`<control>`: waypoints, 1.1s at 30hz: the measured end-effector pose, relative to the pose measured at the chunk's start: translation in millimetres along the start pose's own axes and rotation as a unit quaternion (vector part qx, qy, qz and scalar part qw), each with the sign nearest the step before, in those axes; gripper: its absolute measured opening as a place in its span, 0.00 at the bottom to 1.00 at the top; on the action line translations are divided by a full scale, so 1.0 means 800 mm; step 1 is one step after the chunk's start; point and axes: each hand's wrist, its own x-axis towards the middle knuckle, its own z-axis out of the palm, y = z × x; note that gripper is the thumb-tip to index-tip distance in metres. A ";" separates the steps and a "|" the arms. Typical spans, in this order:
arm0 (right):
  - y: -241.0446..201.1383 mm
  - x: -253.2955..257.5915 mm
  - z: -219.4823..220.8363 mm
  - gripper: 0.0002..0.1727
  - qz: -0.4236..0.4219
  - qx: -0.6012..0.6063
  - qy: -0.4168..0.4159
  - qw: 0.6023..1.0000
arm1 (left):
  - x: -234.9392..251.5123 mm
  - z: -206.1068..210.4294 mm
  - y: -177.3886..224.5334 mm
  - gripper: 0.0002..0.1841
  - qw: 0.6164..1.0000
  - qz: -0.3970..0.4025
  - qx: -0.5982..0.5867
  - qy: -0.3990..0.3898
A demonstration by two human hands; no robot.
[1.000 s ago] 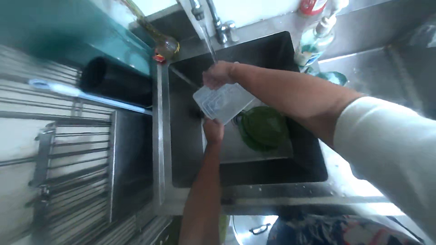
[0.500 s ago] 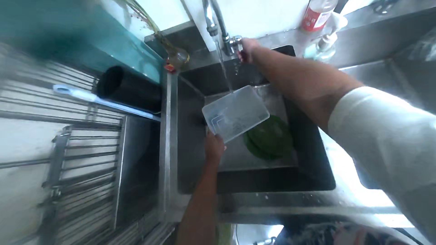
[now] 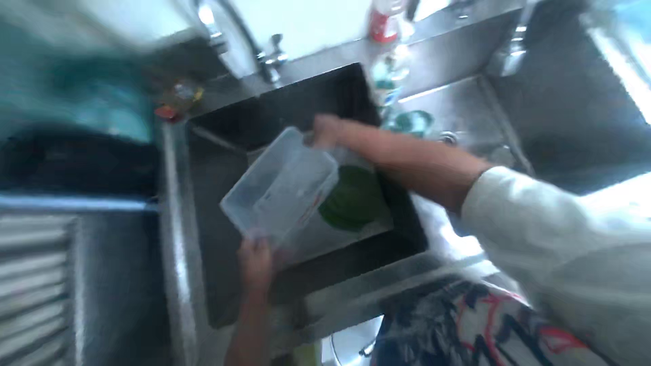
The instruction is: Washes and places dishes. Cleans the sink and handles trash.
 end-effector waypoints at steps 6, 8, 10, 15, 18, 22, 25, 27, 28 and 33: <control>0.029 -0.102 0.008 0.17 -0.032 0.131 0.002 0.991 | -0.067 -0.031 0.017 0.23 0.998 0.058 -0.038 -0.012; 0.038 -0.138 -0.014 0.12 -0.059 0.167 0.008 0.984 | -0.096 -0.033 0.040 0.24 0.997 0.067 -0.023 -0.029; 0.049 -0.181 -0.043 0.10 -0.083 0.182 0.023 0.980 | -0.127 -0.024 0.064 0.22 0.996 0.079 -0.016 -0.044; 0.094 -0.292 -0.125 0.04 -0.129 0.193 0.083 0.969 | -0.192 0.027 0.107 0.21 0.982 0.165 -0.018 -0.089; 0.137 -0.358 -0.169 0.05 -0.149 0.181 0.130 0.963 | -0.225 0.074 0.129 0.23 0.974 0.201 -0.036 -0.094; 0.209 -0.427 -0.221 0.06 -0.146 0.139 0.196 0.960 | -0.267 0.133 0.153 0.25 0.972 0.185 -0.083 -0.115; 0.273 -0.456 -0.247 0.06 -0.144 0.099 0.247 0.953 | -0.297 0.167 0.157 0.24 0.977 0.167 -0.091 -0.100; 0.311 -0.469 -0.255 0.08 -0.139 0.063 0.276 0.949 | -0.313 0.183 0.152 0.23 0.981 0.151 -0.094 -0.081; 0.327 -0.474 -0.257 0.09 -0.136 0.044 0.284 0.948 | -0.321 0.190 0.148 0.23 0.982 0.145 -0.097 -0.071; 0.378 -0.487 -0.248 0.12 -0.139 -0.062 0.305 0.940 | -0.357 0.211 0.132 0.21 0.985 0.113 -0.128 -0.024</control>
